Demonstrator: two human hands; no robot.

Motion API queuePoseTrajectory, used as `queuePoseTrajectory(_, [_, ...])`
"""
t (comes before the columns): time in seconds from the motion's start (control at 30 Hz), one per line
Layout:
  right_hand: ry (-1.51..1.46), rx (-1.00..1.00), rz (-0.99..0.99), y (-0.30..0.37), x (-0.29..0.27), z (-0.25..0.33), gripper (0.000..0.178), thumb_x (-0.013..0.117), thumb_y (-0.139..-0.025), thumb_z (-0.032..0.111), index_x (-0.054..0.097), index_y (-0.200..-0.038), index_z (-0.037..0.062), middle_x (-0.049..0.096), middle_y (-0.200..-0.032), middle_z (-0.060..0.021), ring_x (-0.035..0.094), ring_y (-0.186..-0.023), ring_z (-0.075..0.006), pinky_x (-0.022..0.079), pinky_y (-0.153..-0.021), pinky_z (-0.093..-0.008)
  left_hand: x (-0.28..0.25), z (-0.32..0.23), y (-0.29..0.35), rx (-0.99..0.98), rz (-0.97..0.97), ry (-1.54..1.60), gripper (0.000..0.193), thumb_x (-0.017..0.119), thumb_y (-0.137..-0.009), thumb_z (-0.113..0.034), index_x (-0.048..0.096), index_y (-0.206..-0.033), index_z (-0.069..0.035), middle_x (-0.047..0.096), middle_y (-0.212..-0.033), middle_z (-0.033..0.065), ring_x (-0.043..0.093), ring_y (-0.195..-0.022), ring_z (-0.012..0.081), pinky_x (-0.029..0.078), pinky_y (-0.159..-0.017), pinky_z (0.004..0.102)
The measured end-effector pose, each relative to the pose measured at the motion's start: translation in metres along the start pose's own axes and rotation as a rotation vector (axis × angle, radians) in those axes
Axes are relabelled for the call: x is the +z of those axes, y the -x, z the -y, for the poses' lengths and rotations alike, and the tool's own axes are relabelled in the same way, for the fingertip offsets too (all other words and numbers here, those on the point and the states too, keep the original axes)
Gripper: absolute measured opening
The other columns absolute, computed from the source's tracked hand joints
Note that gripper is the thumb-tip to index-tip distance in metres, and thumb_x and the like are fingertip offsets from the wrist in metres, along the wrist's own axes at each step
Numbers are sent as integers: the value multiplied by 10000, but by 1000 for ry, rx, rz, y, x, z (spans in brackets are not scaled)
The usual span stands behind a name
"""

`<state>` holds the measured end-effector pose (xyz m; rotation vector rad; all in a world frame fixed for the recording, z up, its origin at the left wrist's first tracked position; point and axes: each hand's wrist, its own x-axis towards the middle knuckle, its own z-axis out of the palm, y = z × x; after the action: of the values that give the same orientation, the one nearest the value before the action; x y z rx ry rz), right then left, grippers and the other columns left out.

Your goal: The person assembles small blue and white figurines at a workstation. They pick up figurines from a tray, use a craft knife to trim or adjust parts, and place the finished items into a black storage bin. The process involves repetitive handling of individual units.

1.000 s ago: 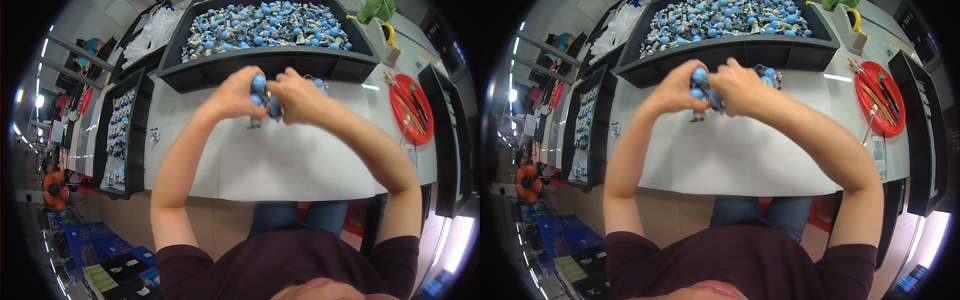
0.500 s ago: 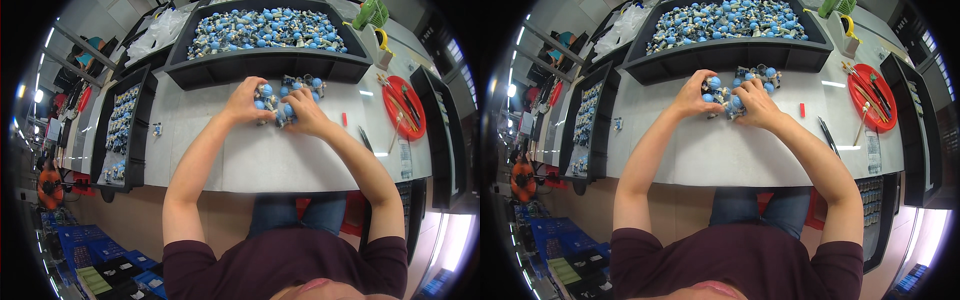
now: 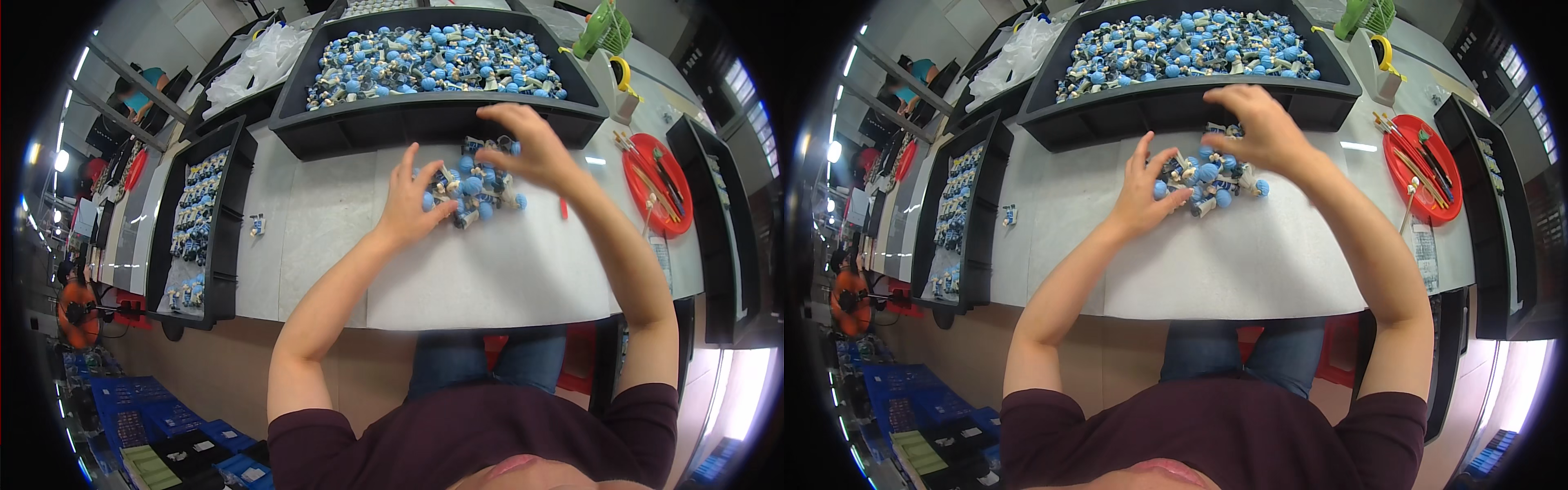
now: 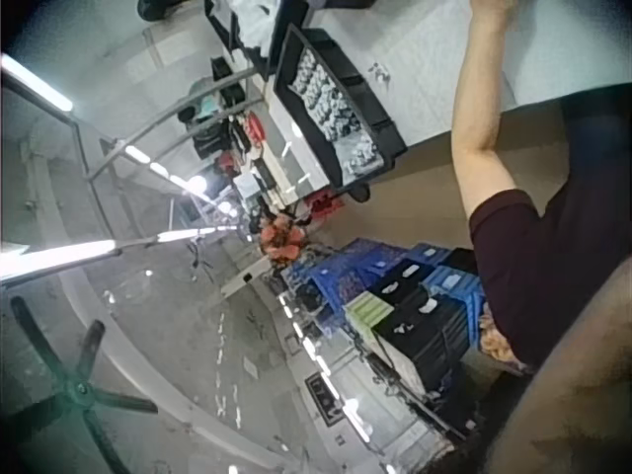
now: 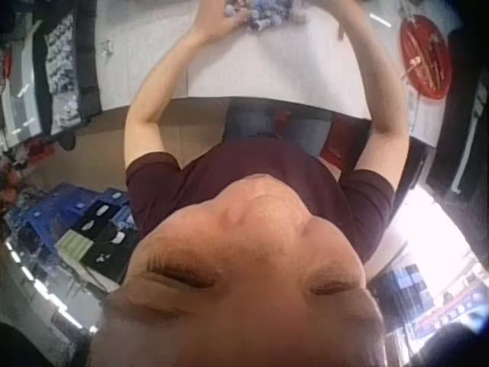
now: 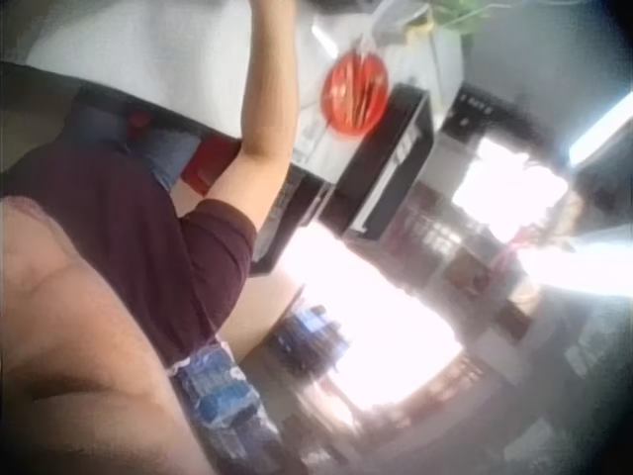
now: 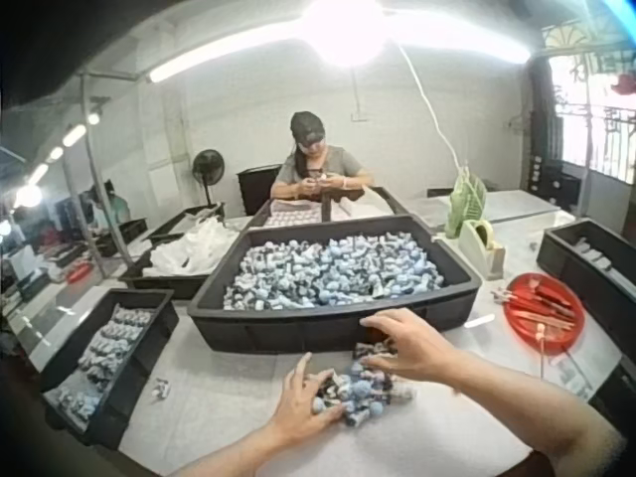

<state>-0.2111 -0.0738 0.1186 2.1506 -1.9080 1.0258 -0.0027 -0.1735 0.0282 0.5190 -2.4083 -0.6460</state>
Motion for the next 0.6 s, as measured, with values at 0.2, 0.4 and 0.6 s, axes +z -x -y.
queuePoseTrajectory(0.2, [110,85,-54,-49,-19,-57,457,678,-748,150,524,-1171,71,587,-1057,-115,554,-952,-233,441,-851,-337,-8,8,-13,-59,90,11,660,712,-710,-365,450,-1263,-120,251,-1409,174,177,-1297,373,266,-1021,472])
queuePoseTrajectory(0.4, [151,151,8,-95,0,-106,494,684,-729,164,510,-1181,68,583,-1067,-138,549,-1001,-271,437,-878,-354,-33,23,-26,-215,174,232,684,699,-733,-380,418,-1305,-130,249,-1424,192,228,-1329,324,226,-1057,408])
queuePoseTrajectory(0.6, [248,291,266,-136,19,-140,878,799,-575,220,363,-1336,182,345,-1342,-196,350,-1227,-363,345,-1002,-421,-12,44,-14,-196,3,342,596,673,-762,-333,456,-1236,-44,353,-1337,225,351,-1245,329,297,-1012,382])
